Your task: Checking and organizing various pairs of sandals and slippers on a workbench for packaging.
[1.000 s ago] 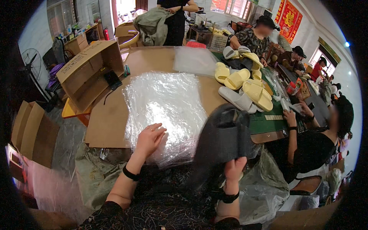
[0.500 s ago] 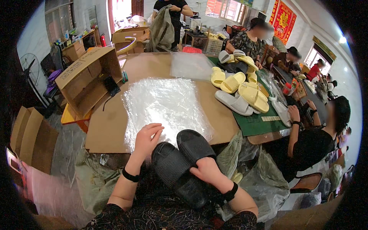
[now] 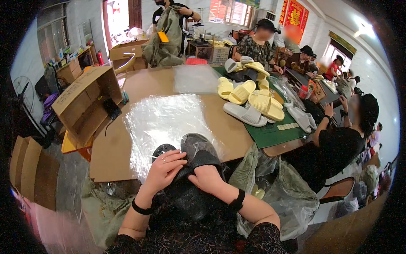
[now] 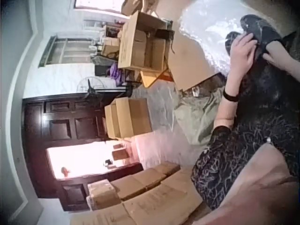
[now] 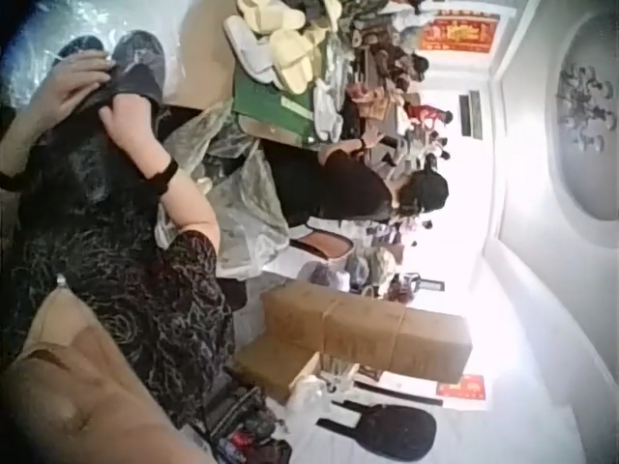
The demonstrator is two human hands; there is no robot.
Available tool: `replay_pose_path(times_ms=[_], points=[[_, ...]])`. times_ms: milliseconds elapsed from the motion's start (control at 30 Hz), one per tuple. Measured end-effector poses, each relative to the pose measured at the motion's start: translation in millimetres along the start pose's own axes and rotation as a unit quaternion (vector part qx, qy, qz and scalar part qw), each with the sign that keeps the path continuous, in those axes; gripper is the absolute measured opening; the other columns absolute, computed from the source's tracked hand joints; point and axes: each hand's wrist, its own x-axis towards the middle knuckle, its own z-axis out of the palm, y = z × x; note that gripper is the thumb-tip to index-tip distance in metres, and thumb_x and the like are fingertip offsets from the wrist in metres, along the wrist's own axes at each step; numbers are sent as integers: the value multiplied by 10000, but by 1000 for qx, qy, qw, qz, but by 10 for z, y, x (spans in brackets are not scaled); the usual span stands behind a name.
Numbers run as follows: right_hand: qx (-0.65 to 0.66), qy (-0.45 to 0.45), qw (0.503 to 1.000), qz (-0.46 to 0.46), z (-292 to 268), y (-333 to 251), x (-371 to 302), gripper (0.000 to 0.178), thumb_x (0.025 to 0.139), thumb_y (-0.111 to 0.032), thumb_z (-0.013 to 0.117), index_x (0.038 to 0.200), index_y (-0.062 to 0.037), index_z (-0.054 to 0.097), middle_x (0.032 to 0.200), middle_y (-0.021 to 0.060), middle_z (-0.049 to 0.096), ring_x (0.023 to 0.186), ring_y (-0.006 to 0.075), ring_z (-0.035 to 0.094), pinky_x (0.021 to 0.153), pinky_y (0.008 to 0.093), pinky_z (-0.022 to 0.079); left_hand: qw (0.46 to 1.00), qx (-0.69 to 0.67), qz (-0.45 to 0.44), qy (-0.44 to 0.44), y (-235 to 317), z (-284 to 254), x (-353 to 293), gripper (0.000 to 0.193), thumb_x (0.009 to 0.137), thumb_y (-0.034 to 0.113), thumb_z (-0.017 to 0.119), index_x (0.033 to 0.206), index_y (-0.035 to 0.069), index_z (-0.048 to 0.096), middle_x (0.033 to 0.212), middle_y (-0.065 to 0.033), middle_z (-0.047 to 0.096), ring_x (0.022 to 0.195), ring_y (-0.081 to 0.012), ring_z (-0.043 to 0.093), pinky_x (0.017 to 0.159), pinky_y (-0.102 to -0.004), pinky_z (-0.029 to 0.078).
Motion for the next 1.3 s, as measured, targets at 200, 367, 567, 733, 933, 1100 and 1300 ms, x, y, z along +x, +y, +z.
replay_pose_path(times_ms=[200, 367, 567, 733, 933, 1100, 1300], points=[[7, 77, 997, 17, 121, 44, 190, 377, 844, -345, 665, 753, 20, 676, 761, 225, 664, 742, 404, 666, 697, 493, 536, 991, -112, -65, -16, 74, -118, 9, 176, 881, 62, 681, 1045, 74, 742, 1193, -87, 703, 1204, -286, 616, 1067, -442, 446], [10, 84, 996, -2, 232, 93, 350, 294, 824, -277, 686, 763, 10, 656, 778, 228, 667, 757, 420, 662, 689, 490, 535, 990, -123, -47, -48, 130, -158, 28, 203, 875, 33, 665, 1063, 61, 735, 1226, -100, 694, 1246, -295, 595, 1098, -460, 411], [7, 94, 991, 98, 122, -22, 1084, 316, 848, -292, 664, 742, 6, 675, 773, 247, 665, 764, 424, 674, 673, 478, 544, 988, -146, -27, -47, 217, -219, 94, 197, 870, 25, 662, 1052, 51, 732, 1221, -94, 697, 1228, -299, 604, 1099, -464, 407], [18, 231, 967, 103, 284, 87, 1631, 353, 870, -323, 633, 787, 17, 683, 804, 253, 675, 793, 432, 680, 716, 484, 550, 991, -122, -44, -45, 102, -329, 5, 199, 856, 11, 661, 1027, 71, 744, 1192, -89, 711, 1214, -288, 617, 1104, -471, 403], [63, 179, 956, 223, 548, 257, 1800, 384, 865, -366, 632, 881, 12, 697, 897, 250, 698, 893, 432, 679, 839, 503, 527, 993, 34, -113, 13, -44, -372, -192, 526, 787, 137, 768, 1293, 111, 625, 1431, -147, 529, 1385, -377, 404, 1125, -480, 354], [49, 202, 958, 198, 553, 317, 1733, 379, 859, -360, 659, 890, 16, 694, 903, 260, 690, 899, 438, 674, 821, 493, 534, 924, 177, -332, -62, -183, -357, -426, 723, 866, 140, 661, 1516, 123, 344, 1171, -267, 621, 1081, -419, 589, 899, -500, 472], [73, 281, 929, 228, 324, 116, 1807, 383, 865, -358, 677, 819, 22, 684, 857, 266, 679, 863, 455, 667, 771, 505, 525, 918, 32, -395, 15, -254, -411, -618, 560, 963, 76, 477, 1508, 96, 348, 718, -208, 640, 696, -415, 643, 686, -472, 495]])
